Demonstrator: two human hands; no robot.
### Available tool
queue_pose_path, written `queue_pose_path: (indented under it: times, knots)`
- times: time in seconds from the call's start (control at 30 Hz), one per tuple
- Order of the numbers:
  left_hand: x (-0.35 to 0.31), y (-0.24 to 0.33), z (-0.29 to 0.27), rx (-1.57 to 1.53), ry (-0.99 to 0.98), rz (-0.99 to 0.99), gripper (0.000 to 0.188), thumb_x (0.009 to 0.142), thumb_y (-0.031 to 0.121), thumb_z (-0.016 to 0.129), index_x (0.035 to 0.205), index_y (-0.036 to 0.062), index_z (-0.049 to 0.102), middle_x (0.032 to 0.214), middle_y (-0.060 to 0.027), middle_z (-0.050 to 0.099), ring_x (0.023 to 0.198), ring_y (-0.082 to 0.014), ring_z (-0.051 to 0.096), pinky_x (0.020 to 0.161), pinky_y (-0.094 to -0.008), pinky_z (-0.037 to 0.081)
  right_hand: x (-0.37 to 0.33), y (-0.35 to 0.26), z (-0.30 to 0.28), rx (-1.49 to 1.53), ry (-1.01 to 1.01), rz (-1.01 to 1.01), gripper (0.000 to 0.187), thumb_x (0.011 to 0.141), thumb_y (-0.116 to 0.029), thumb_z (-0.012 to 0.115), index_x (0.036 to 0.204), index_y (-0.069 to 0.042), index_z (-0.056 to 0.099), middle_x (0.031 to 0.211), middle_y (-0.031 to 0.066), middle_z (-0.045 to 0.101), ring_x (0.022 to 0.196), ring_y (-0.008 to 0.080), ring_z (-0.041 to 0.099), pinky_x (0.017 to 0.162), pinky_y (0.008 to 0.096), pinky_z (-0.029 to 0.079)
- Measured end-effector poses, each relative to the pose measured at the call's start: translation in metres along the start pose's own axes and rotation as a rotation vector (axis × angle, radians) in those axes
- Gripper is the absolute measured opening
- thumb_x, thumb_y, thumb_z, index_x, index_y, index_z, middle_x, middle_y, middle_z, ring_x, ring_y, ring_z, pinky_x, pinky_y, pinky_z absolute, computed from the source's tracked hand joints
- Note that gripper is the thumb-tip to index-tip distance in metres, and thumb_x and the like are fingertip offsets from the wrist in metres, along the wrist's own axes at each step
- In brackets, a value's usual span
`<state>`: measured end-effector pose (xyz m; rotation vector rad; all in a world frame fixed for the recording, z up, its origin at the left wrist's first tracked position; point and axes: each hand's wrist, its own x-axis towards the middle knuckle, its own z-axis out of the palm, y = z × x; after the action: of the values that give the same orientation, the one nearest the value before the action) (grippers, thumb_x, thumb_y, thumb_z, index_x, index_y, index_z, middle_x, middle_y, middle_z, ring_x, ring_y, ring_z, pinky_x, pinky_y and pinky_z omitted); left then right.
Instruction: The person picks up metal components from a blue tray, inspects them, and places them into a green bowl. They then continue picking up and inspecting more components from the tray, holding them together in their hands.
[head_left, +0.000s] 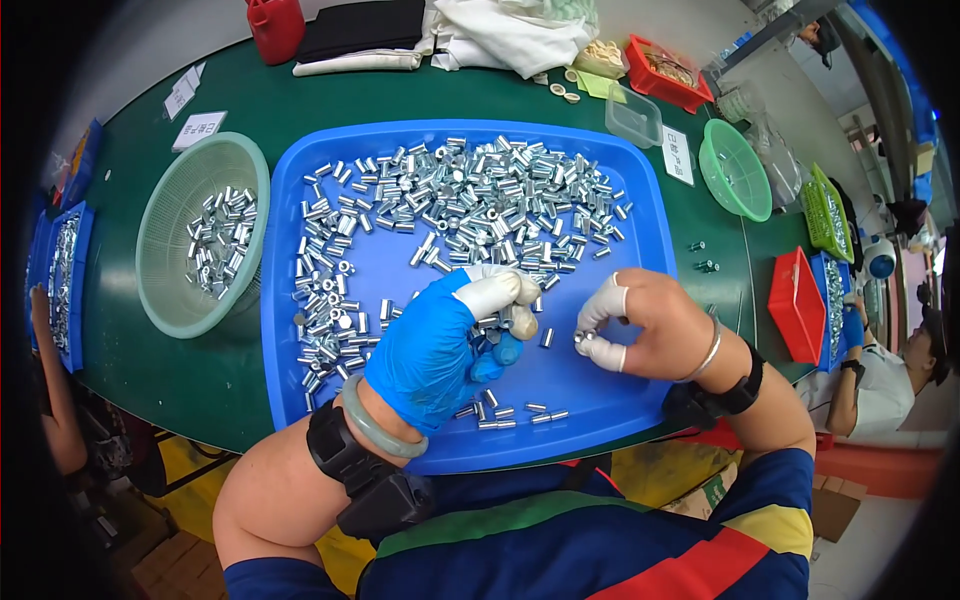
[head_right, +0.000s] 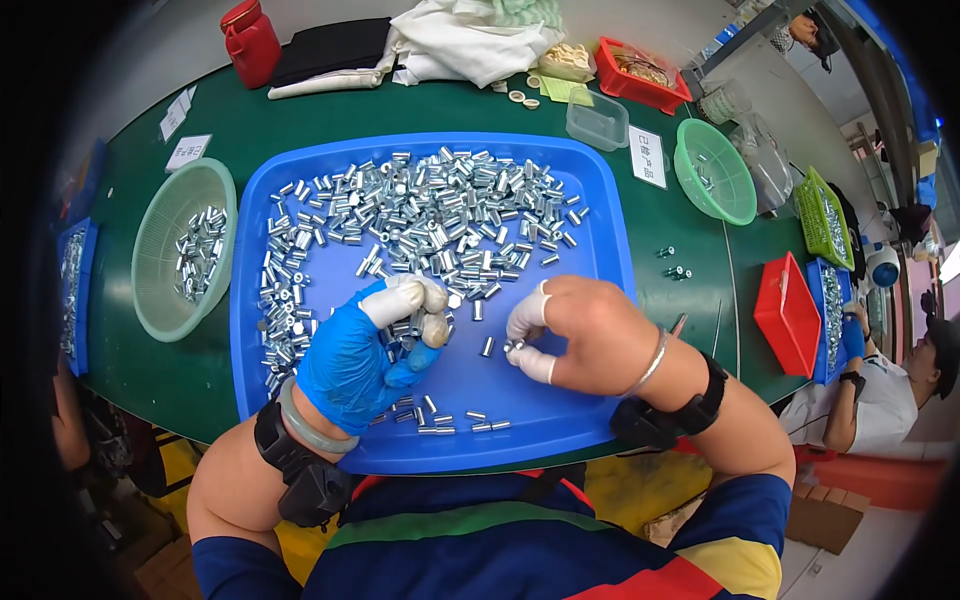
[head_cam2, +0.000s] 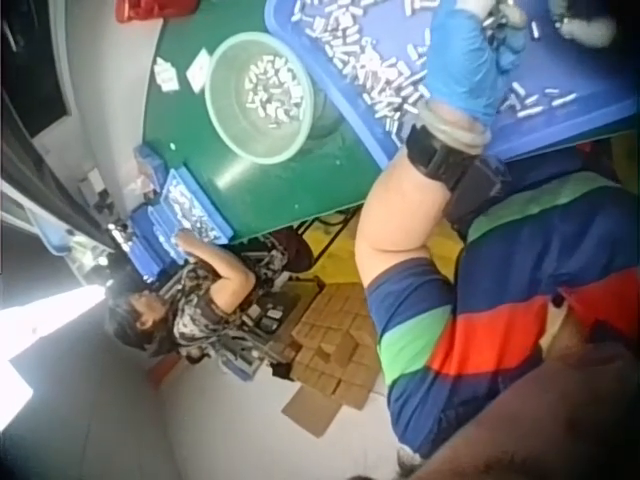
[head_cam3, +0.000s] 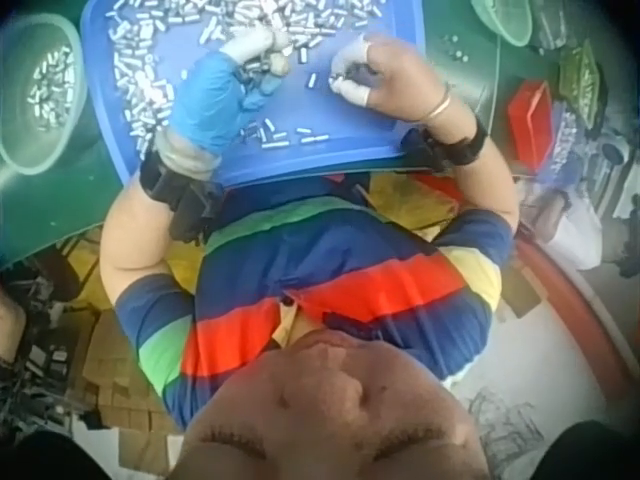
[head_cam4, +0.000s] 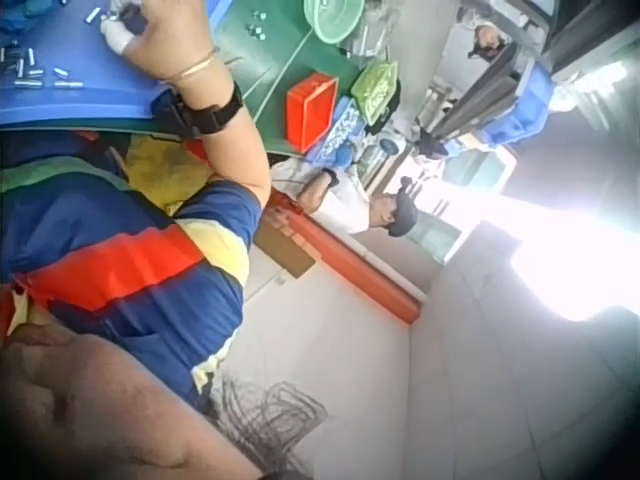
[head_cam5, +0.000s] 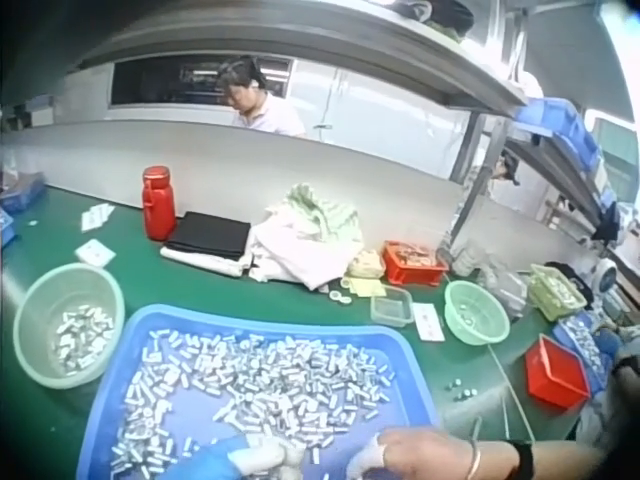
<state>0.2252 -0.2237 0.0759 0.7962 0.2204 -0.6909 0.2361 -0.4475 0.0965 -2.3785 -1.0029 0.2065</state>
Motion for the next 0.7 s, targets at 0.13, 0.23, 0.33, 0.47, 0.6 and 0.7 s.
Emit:
queue_pose_path:
  times: [0.13, 0.23, 0.33, 0.47, 0.6, 0.7]
  knots:
    - [-0.001, 0.0, 0.002, 0.067, -0.008, -0.098, 0.021, 0.088, 0.021, 0.047, 0.094, 0.0041, 0.058, 0.076, -0.004, 0.058, 0.055, -0.007, 0.047, 0.043, -0.0171, 0.033, -0.021, -0.015, 0.002, 0.281, 0.009, 0.184, 0.015, 0.066, -0.006, 0.073, 0.076, -0.008, 0.062, 0.07, 0.0012, 0.061, 0.061, 0.0133, 0.054, 0.052, 0.0249, 0.043]
    - [-0.001, -0.001, 0.003, 0.086, -0.021, -0.122, 0.021, 0.088, 0.021, 0.047, 0.094, 0.0045, 0.058, 0.076, -0.0036, 0.059, 0.054, -0.0064, 0.046, 0.042, -0.0173, 0.033, -0.028, -0.018, 0.003, 0.343, 0.004, 0.233, 0.014, 0.068, -0.006, 0.073, 0.075, -0.008, 0.061, 0.069, 0.0005, 0.06, 0.061, 0.0118, 0.053, 0.052, 0.0238, 0.042]
    - [0.0, -0.003, 0.003, 0.098, -0.027, -0.144, 0.022, 0.088, 0.022, 0.047, 0.094, 0.0047, 0.058, 0.076, -0.0034, 0.059, 0.053, -0.0062, 0.046, 0.041, -0.0174, 0.032, -0.032, -0.017, 0.003, 0.38, 0.021, 0.222, 0.014, 0.067, -0.006, 0.073, 0.076, -0.008, 0.062, 0.07, 0.0011, 0.061, 0.06, 0.013, 0.054, 0.052, 0.0245, 0.043]
    - [0.0, -0.006, 0.003, 0.109, -0.026, -0.162, 0.022, 0.087, 0.023, 0.048, 0.095, 0.0048, 0.058, 0.076, -0.0038, 0.059, 0.053, -0.0069, 0.046, 0.041, -0.0177, 0.032, -0.037, -0.015, 0.007, 0.364, 0.078, 0.138, 0.014, 0.068, -0.006, 0.072, 0.076, -0.008, 0.062, 0.071, 0.0014, 0.061, 0.059, 0.014, 0.054, 0.052, 0.0249, 0.043]
    - [-0.001, -0.006, 0.006, 0.127, -0.005, -0.159, 0.023, 0.087, 0.023, 0.049, 0.095, 0.0045, 0.058, 0.076, -0.0047, 0.059, 0.053, -0.0079, 0.046, 0.041, -0.0183, 0.032, -0.042, -0.014, 0.01, 0.414, 0.086, 0.147, 0.013, 0.068, -0.006, 0.072, 0.077, -0.008, 0.063, 0.071, 0.0017, 0.061, 0.058, 0.015, 0.054, 0.052, 0.0254, 0.043]
    - [0.0, -0.007, 0.006, 0.131, 0.008, -0.163, 0.023, 0.086, 0.024, 0.049, 0.096, 0.0042, 0.058, 0.076, -0.0056, 0.059, 0.054, -0.0088, 0.046, 0.041, -0.0187, 0.033, -0.045, -0.012, 0.011, 0.427, 0.049, 0.198, 0.013, 0.068, -0.007, 0.072, 0.077, -0.008, 0.063, 0.07, 0.0016, 0.061, 0.057, 0.0151, 0.054, 0.052, 0.0256, 0.043]
